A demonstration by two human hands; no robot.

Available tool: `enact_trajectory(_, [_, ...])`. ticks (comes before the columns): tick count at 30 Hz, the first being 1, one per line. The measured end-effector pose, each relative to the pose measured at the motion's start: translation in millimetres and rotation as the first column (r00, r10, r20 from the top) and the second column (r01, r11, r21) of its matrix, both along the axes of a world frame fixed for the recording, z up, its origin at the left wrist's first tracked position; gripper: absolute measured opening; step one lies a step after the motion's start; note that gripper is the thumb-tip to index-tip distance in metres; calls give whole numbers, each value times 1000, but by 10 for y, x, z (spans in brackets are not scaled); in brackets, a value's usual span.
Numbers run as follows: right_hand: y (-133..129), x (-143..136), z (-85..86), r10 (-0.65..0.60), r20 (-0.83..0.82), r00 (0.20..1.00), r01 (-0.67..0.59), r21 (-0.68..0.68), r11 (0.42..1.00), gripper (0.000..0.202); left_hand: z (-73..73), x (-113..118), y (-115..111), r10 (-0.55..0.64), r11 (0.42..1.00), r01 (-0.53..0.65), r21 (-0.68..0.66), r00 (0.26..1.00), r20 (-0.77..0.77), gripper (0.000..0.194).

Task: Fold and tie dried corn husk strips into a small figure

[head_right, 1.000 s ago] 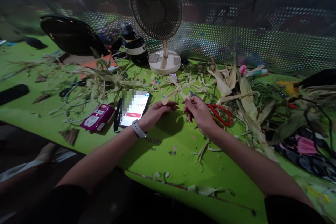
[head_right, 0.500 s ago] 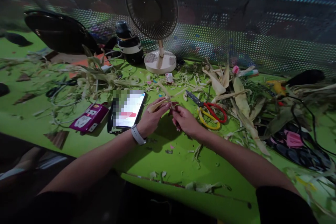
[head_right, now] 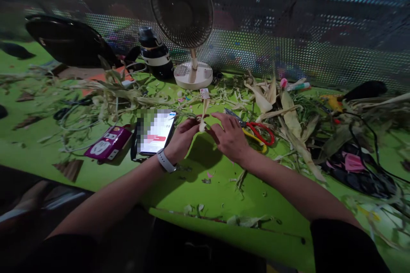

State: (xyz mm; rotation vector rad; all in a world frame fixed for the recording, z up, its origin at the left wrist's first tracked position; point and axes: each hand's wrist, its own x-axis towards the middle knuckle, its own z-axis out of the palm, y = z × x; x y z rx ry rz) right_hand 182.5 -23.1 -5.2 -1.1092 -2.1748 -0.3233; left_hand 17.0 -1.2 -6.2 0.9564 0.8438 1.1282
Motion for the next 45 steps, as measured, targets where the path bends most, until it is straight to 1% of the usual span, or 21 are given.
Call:
enact_trajectory(4, [33, 12, 12, 67, -195, 979, -105, -197, 975, 16, 9, -9, 21, -99, 991, 104, -79, 993, 72, 18])
enact_trajectory(6, [42, 12, 27, 68, -269, 961, -146, -279, 949, 18, -6, -5, 43, -159, 984, 169, -65, 979, 126, 18])
enact_trajectory(8, [47, 14, 35, 58, -327, 943, -170, -324, 931, 20, -29, -5, 61, -231, 970, 240, -39, 961, 149, 19])
enact_trajectory(10, [48, 22, 30, 61, -347, 936, -182, -327, 927, 21, -49, -18, 69, -278, 960, 279, 9, 954, 112, 20])
enact_trajectory(12, [50, 38, 18, 84, -306, 948, -182, -308, 934, 21, -57, -38, 58, -287, 953, 284, 108, 958, 16, 19])
enact_trajectory(13, [53, 48, 13, 99, -275, 956, -181, -290, 940, 21, -56, -48, 45, -287, 944, 290, 161, 957, -41, 22])
enact_trajectory(15, [63, 73, 9, 114, -228, 967, -168, -234, 958, 22, -46, -56, 10, -251, 933, 272, 235, 961, -117, 31])
enact_trajectory(16, [68, 84, 11, 109, -217, 970, -153, -198, 968, 22, -39, -54, -7, -196, 937, 230, 261, 969, -150, 32])
enact_trajectory(19, [73, 104, 32, 61, -210, 976, -89, -124, 988, 22, -23, -41, -37, 59, 939, 38, 341, 961, -269, 37])
enact_trajectory(21, [62, 102, 45, 34, -192, 981, -61, -135, 989, 24, -21, -40, -27, 150, 921, -31, 388, 947, -282, 38])
enact_trajectory(23, [44, 95, 47, 23, -161, 987, -52, -178, 983, 29, -36, -48, 3, 139, 900, -7, 436, 952, -272, 33])
enact_trajectory(25, [26, 89, 37, 10, -121, 993, -39, -243, 969, 36, -72, -55, 43, 80, 868, 77, 490, 953, -291, 28])
enact_trajectory(27, [13, 86, 28, -15, -97, 995, -17, -315, 949, 42, -126, -57, 83, 26, 835, 161, 526, 944, -330, 29])
enact_trajectory(30, [-3, 79, 39, -59, -126, 990, 2, -411, 912, 49, -192, -53, 119, 36, 815, 178, 552, 935, -354, 32])
enact_trajectory(33, [-17, 62, 82, -88, -252, 964, -65, -544, 836, 47, -182, -63, 119, 0, 817, 194, 544, 942, -336, 32])
enact_trajectory(35, [-27, 49, 112, -113, -345, 932, -131, -610, 781, 44, -132, -83, 106, -91, 827, 251, 503, 942, -322, 31])
enact_trajectory(36, [-32, 42, 124, -128, -376, 918, -147, -622, 769, 43, -102, -97, 98, -142, 836, 283, 470, 939, -312, 30])
enact_trajectory(38, [-45, 28, 137, -153, -404, 902, -139, -607, 783, 42, -45, -122, 80, -242, 857, 340, 387, 929, -281, 29])
enact_trajectory(40, [-59, 15, 139, -165, -406, 899, -110, -573, 812, 41, -6, -136, 61, -301, 877, 365, 313, 924, -235, 26])
enact_trajectory(42, [-72, 5, 136, -163, -407, 899, -100, -552, 828, 40, 11, -132, 42, -316, 892, 362, 269, 927, -201, 26])
enact_trajectory(45, [-85, -3, 126, -170, -446, 879, -130, -566, 814, 36, 6, -99, 26, -289, 903, 334, 270, 938, -191, 33])
